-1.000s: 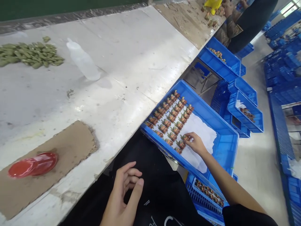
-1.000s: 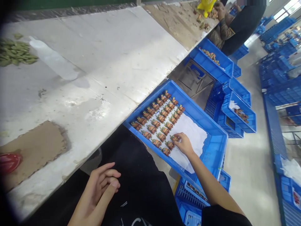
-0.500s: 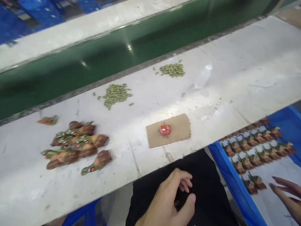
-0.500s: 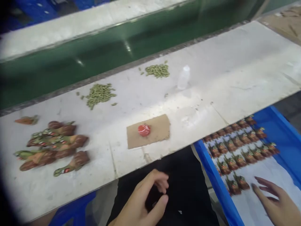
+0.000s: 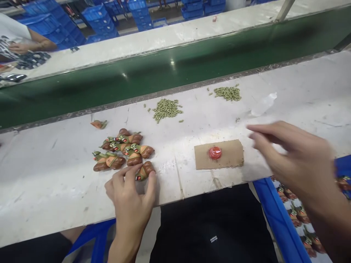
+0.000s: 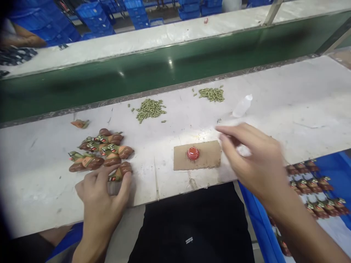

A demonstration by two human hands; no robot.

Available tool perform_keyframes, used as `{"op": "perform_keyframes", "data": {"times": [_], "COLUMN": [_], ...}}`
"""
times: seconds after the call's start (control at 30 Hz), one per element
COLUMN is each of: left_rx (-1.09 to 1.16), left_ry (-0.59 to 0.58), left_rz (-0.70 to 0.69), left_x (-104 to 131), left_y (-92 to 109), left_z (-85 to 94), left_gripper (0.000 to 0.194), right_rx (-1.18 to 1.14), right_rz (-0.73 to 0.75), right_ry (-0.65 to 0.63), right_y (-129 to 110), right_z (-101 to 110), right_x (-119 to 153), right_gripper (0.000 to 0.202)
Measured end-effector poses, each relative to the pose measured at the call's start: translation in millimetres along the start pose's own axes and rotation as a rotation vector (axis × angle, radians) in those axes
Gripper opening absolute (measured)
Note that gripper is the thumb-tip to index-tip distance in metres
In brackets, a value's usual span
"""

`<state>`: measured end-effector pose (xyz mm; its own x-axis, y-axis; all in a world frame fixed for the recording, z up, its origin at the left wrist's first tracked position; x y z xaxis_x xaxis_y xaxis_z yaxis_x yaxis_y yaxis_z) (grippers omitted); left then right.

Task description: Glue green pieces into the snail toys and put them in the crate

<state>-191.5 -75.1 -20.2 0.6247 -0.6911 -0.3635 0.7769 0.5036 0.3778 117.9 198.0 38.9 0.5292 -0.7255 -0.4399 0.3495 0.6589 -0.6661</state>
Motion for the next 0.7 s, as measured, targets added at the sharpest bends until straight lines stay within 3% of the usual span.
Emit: {"op": "perform_keyframes", "data": {"times": [0.1, 0.2, 0.27, 0.33, 0.4, 0.5, 0.7], "left_rx": [0.082, 0.238, 0.341, 0.427, 0.499, 0.641, 1.152], "left_ry": [-0.005, -0.037, -0.035, -0.029, -0.031, -0.044, -0.292], "left_rz": [0.028, 0.036, 0.085, 0.179, 0.253, 0.314, 0.559], "left_x": [6.9, 13.8, 19.2, 25.1, 30.1, 33.5, 35.9], "left_y": [10.2, 25.3, 31.3, 32.6, 33.7, 39.1, 64.2], "left_z": [-3.1, -4.4, -5.9, -8.7, -11.1, -11.1, -21.6], "left_gripper": [0.023, 0.021, 0.02, 0.022, 0.028, 0.035, 0.036], "right_rx": [-0.02, 0.127, 0.169, 0.186, 0.196, 0.162, -0.388], "right_rz": [0.131, 0.156, 0.165, 0.157, 0.137, 0.107, -0.071], "right_ry": [-0.239, -0.5, -0.592, -0.634, -0.661, -0.67, -0.441], "right_y": [-31.8, -40.7, -42.6, -44.3, -46.3, -52.8, -66.1], "right_z": [-89.5, -163.0, -192.5, -208.5, -213.6, -202.5, -123.4], "right_x": [-73.8, -119.3, -134.8, -142.5, -145.2, -143.1, -105.3], "right_gripper": [0.027, 0.033, 0.027, 0.019, 0.023, 0.024, 0.005]}}
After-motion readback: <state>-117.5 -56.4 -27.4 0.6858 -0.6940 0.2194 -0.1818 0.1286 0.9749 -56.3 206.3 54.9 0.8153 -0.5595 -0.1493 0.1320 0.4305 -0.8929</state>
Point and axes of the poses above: each hand's wrist, its own x-axis away from the middle knuckle, its own z-axis out of the back of the hand, y = z × x, the point moved 6 cm from there along -x, towards the middle knuckle, and after that the axes turned 1 degree about z, right-handed, at the moved point
